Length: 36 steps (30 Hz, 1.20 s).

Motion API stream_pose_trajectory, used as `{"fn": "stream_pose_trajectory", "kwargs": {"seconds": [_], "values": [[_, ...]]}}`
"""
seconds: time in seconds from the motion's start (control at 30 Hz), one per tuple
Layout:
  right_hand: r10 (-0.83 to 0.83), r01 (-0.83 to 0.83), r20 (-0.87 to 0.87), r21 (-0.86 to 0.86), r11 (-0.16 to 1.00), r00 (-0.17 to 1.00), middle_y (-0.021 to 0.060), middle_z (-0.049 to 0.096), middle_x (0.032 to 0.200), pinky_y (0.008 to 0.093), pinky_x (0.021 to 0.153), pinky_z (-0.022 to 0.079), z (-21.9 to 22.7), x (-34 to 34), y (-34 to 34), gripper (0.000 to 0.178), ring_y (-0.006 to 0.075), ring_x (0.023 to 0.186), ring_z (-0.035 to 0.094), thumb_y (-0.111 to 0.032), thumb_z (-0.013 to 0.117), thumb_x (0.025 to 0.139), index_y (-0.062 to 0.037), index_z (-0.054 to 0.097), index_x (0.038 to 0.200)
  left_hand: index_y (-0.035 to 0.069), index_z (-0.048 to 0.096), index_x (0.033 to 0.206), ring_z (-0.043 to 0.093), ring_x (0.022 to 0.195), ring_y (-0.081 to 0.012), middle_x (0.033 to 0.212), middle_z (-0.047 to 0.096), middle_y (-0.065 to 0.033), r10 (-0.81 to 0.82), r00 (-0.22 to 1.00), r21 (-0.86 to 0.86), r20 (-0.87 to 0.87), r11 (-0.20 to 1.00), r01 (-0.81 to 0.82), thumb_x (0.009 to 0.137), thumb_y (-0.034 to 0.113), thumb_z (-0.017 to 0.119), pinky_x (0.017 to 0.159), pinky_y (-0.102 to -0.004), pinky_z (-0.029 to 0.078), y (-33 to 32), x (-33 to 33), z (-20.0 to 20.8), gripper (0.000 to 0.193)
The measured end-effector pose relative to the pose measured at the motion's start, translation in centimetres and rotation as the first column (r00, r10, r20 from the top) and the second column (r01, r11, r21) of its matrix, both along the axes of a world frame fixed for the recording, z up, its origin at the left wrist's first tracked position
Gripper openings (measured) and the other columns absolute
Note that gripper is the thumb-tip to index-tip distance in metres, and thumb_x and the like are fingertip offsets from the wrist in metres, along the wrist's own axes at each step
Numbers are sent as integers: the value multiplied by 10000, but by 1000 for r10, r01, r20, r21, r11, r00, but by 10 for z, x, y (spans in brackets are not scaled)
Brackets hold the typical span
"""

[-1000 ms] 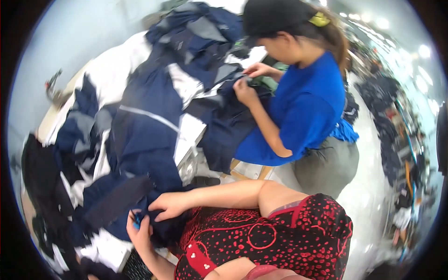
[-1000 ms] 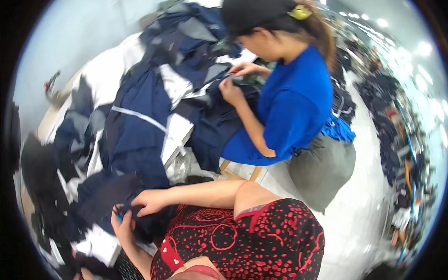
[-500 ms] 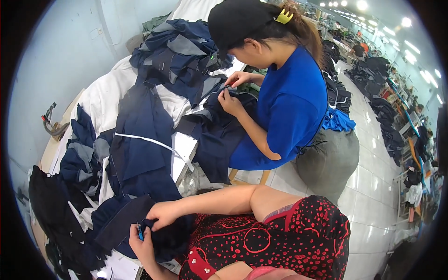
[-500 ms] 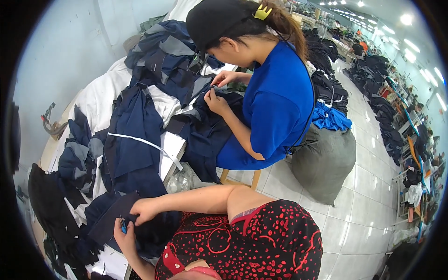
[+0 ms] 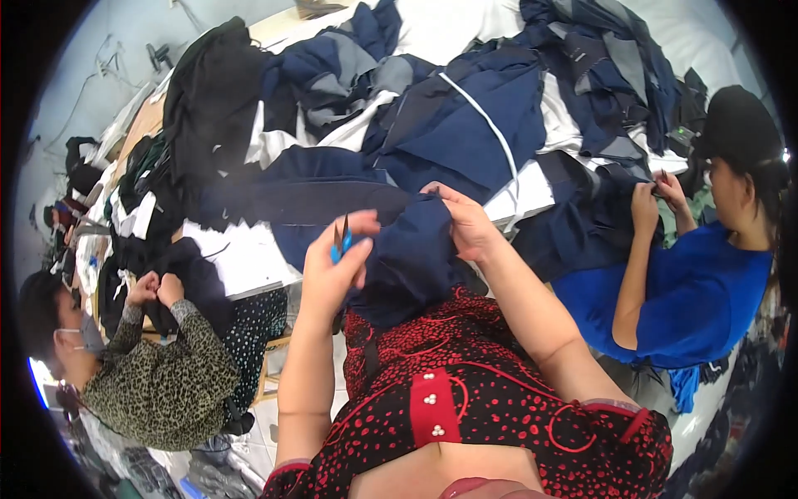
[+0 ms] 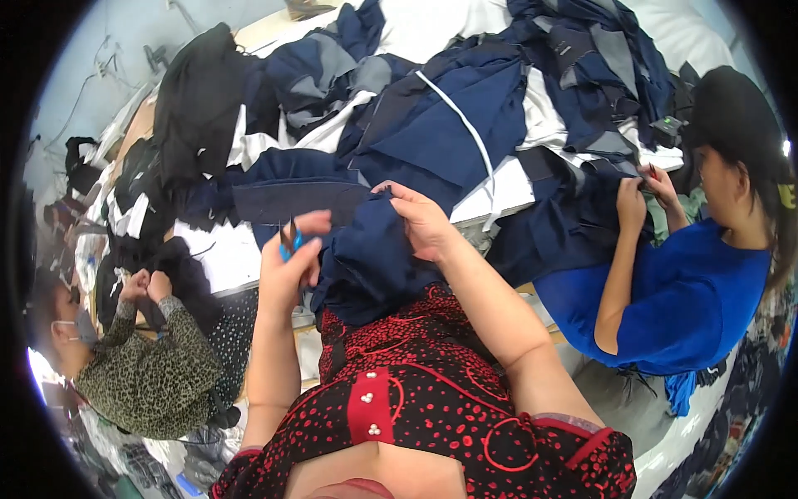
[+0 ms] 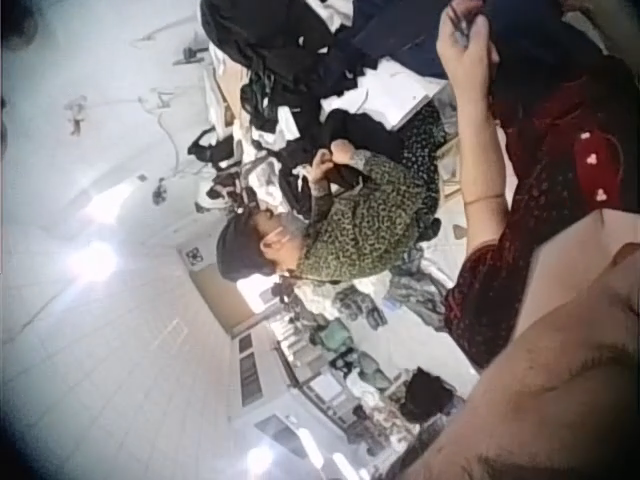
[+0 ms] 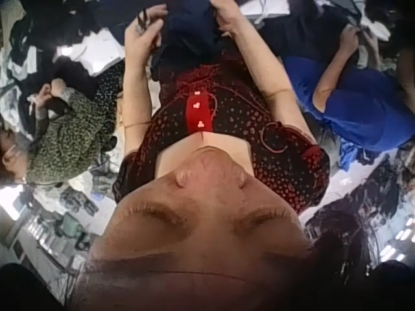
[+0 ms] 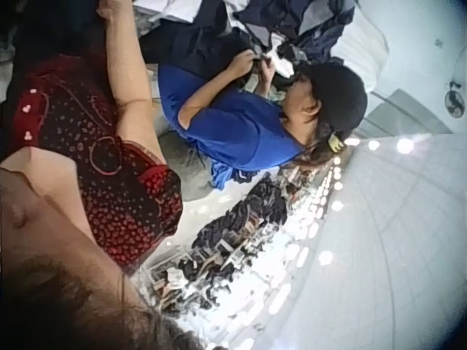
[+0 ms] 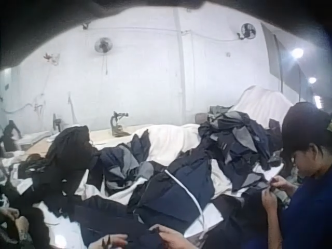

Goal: Trimming excess threads and small fabric pieces from garment components using hand snips.

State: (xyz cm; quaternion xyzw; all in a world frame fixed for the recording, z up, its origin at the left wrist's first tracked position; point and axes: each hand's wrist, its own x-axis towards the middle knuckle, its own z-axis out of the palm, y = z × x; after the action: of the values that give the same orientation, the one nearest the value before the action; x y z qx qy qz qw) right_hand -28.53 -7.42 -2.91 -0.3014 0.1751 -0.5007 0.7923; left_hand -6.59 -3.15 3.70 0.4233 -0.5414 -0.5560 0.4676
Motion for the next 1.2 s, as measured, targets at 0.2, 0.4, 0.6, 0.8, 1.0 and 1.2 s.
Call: {"fn": "stream_pose_trajectory", "kwargs": {"seconds": [0.2,0.4,0.6,0.8,1.0,1.2], "values": [[165,-165,-6,-36,986,986,45,604,993,274,795,496,9,-6,10,223,133,899,602,-131,543,886,-48,522,1092,-57,545,1127,439,458,-54,778,553,-50,-275,934,175,-229,932,318,798,139,622,396,-199,343,-31,-22,-11,390],[103,-127,-240,-84,988,965,32,606,971,245,781,485,12,-18,10,175,95,865,591,-94,531,894,-34,550,1057,7,557,940,456,439,-66,659,511,-14,-183,940,283,-288,922,266,780,96,660,359,-198,278,-27,-25,-20,210],[12,-146,-476,-245,959,879,1,592,932,197,771,449,17,-18,10,163,57,844,556,-42,507,888,-17,561,1040,48,509,896,471,379,-104,616,477,-4,-206,952,245,-226,934,260,750,43,641,337,-214,250,-16,-23,-2,196],[-186,76,-467,-245,967,865,49,543,1082,260,918,367,31,0,29,360,110,1030,480,-265,511,908,-14,496,1166,69,500,908,482,400,-101,644,475,3,-38,972,207,-234,974,87,768,30,639,340,-209,254,-19,-25,-18,201],[-169,50,-568,-219,974,806,65,558,1085,251,876,424,36,0,36,338,112,991,533,20,547,830,-23,476,1158,61,497,870,503,396,-118,640,484,-6,-108,944,228,-312,956,185,755,27,643,324,-215,248,-23,-14,-11,189],[71,-92,-369,-42,995,927,91,566,1072,265,892,426,56,-17,38,413,139,1021,536,-38,603,810,-20,456,1195,18,550,854,490,385,-108,636,507,-20,-211,948,262,-237,926,271,754,54,656,326,-212,265,-21,-1,3,150]]}}
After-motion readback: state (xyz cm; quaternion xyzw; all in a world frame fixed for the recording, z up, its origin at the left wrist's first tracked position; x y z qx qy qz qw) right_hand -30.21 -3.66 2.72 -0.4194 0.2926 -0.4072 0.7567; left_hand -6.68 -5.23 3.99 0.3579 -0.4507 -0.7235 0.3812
